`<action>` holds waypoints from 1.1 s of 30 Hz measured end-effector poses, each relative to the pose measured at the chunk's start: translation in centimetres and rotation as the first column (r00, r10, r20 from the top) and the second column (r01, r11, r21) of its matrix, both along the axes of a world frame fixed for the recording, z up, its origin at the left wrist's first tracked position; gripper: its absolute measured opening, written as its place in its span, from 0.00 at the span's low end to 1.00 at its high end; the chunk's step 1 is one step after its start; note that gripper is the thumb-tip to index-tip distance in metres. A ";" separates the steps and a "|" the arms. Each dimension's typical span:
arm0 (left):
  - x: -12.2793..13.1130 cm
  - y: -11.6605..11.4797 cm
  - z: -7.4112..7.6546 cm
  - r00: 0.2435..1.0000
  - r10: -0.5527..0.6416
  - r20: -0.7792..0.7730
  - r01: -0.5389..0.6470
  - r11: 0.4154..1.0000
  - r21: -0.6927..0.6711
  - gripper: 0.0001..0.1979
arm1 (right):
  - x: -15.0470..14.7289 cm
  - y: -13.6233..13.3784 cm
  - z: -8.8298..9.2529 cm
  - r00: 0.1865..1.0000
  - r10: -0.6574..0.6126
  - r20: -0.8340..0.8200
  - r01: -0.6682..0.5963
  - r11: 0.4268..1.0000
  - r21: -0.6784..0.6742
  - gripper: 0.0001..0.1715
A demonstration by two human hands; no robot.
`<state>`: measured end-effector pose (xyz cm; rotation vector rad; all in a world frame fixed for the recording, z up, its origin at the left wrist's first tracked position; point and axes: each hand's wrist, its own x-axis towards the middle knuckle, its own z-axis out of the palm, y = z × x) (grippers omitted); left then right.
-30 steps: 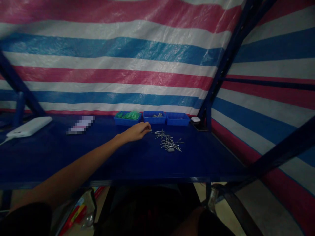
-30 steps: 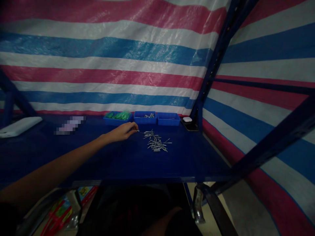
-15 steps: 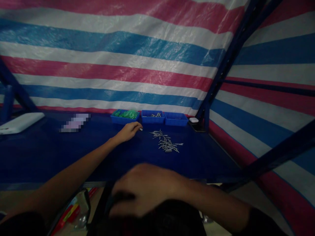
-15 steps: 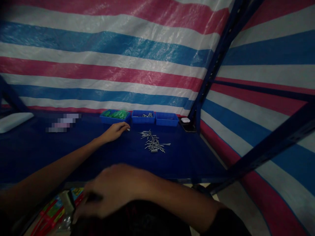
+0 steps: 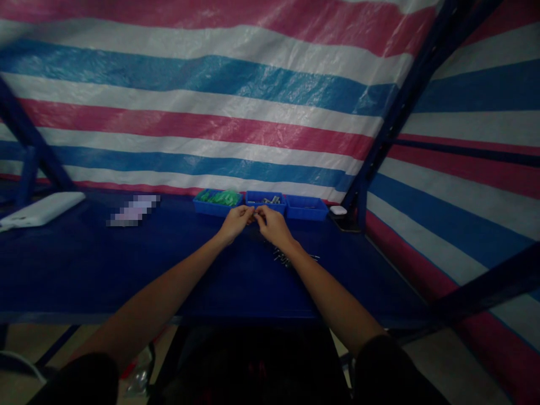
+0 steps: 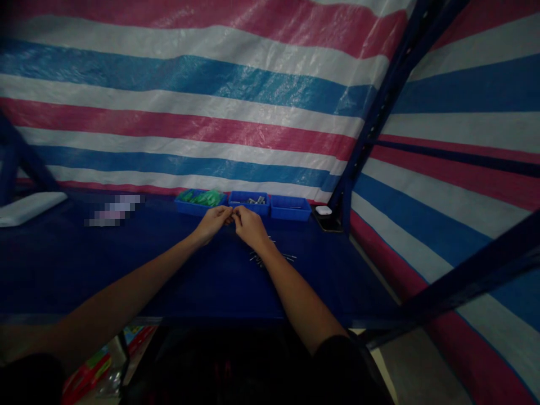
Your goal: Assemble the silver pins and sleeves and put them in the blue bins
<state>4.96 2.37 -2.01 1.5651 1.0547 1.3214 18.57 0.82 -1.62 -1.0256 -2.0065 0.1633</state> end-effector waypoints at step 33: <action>1.5 -4.8 -0.9 0.431 -0.124 -0.894 0.399 0.914 0.066 0.31 | 4.3 -1.3 5.7 0.947 -0.275 0.163 0.265 0.961 0.086 0.31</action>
